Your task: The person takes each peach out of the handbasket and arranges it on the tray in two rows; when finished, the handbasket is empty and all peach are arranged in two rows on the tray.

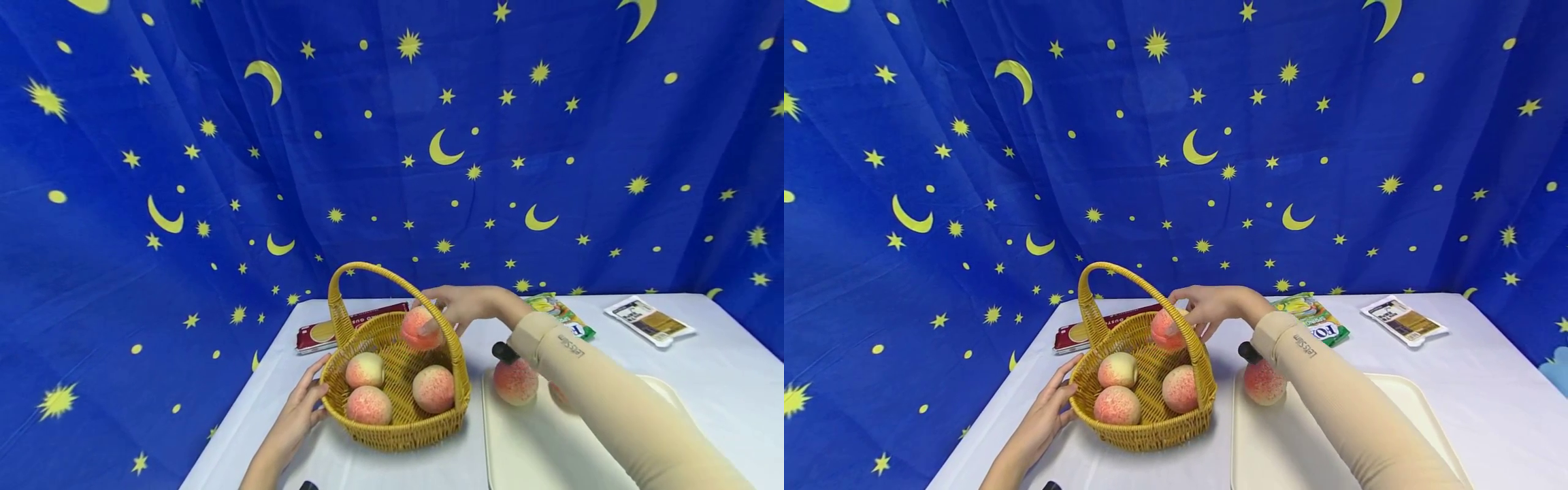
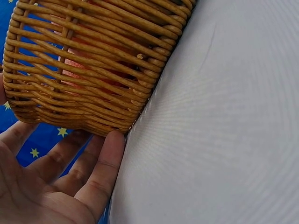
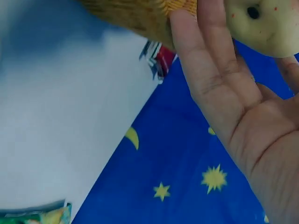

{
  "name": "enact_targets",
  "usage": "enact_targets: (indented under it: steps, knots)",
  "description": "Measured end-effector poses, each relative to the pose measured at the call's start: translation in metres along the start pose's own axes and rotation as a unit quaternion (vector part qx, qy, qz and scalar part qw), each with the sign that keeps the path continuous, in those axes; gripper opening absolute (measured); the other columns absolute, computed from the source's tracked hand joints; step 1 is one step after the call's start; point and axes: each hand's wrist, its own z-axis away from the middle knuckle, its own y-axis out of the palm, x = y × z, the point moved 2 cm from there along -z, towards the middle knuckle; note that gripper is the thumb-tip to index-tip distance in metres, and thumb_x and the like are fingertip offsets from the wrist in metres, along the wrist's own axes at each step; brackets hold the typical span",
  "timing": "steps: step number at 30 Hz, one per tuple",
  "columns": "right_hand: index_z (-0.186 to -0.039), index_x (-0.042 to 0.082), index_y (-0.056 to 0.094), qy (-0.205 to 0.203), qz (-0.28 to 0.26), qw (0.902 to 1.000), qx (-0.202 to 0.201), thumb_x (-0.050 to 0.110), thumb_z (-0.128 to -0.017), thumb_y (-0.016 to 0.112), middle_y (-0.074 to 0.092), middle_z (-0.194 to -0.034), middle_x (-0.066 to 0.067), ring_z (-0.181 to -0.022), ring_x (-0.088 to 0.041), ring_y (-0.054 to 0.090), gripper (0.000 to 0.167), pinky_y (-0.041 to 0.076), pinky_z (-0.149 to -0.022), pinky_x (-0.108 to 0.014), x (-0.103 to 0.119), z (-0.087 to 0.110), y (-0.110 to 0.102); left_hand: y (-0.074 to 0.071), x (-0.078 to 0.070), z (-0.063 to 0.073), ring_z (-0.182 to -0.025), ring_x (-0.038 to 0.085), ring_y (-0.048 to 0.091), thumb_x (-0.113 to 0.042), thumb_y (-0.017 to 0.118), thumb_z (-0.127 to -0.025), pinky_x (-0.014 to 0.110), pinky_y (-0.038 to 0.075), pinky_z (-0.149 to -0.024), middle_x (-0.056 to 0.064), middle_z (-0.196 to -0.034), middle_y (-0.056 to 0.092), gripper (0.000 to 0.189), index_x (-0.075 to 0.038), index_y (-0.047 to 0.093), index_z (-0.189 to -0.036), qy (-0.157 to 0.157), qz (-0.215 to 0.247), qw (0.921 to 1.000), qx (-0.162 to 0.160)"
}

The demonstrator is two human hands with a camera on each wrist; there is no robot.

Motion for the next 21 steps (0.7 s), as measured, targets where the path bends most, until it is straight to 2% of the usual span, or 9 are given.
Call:
enact_targets:
  steps: [2, 4, 7, 16, 21]
  knots:
    - [-0.154, 0.018, 0.050, -0.004, -0.009, 0.9998, -0.015, 0.035, -0.096, 0.079, 0.054, -0.147, -0.021, -0.117, -0.029, 0.069, 0.067, 0.066, -0.092, -0.047, -0.005, 0.007, -0.005, 0.000, 0.000, 0.000, -0.131, 0.028, 0.061, -0.026, 0.047, -0.113, 0.033, 0.060, -0.097, 0.027, -0.159, 0.047, 0.062, -0.022, 0.028, -0.171, 0.000, 0.001, 1.0000, -0.001]
    - [-0.149, 0.020, 0.053, -0.012, -0.011, 0.9995, -0.028, 0.036, -0.096, 0.078, 0.056, -0.140, -0.021, -0.116, -0.029, 0.069, 0.060, 0.065, -0.096, -0.050, -0.010, 0.015, -0.009, 0.001, 0.001, 0.000, -0.132, 0.029, 0.061, -0.026, 0.048, -0.112, 0.032, 0.060, -0.096, 0.027, -0.159, 0.047, 0.061, -0.023, 0.029, -0.171, -0.003, 0.004, 1.0000, -0.004]
    - [-0.144, 0.023, 0.056, -0.025, -0.009, 0.9982, -0.053, 0.036, -0.096, 0.079, 0.060, -0.133, -0.017, -0.114, -0.027, 0.069, 0.055, 0.062, -0.100, -0.051, -0.018, 0.029, -0.016, 0.001, 0.001, 0.000, -0.131, 0.029, 0.061, -0.026, 0.047, -0.113, 0.031, 0.061, -0.094, 0.026, -0.158, 0.048, 0.060, -0.025, 0.030, -0.170, -0.007, 0.011, 0.9999, -0.007]
    - [-0.140, 0.022, 0.053, -0.047, -0.012, 0.9918, -0.118, 0.036, -0.096, 0.078, 0.068, -0.129, -0.014, -0.111, -0.030, 0.070, 0.053, 0.060, -0.092, -0.042, -0.040, 0.082, -0.032, 0.002, 0.001, 0.001, -0.133, 0.028, 0.060, -0.025, 0.046, -0.113, 0.034, 0.061, -0.097, 0.026, -0.159, 0.046, 0.059, -0.023, 0.029, -0.170, -0.001, 0.005, 1.0000, -0.004]
    - [-0.141, 0.019, 0.051, -0.054, -0.020, 0.9891, -0.136, 0.029, -0.099, 0.075, 0.069, -0.125, -0.016, -0.107, -0.031, 0.071, 0.050, 0.060, -0.091, -0.043, -0.057, 0.108, -0.039, 0.003, 0.001, 0.001, -0.133, 0.031, 0.060, -0.023, 0.045, -0.113, 0.034, 0.061, -0.097, 0.026, -0.159, 0.048, 0.059, -0.023, 0.030, -0.170, 0.002, 0.004, 1.0000, -0.005]
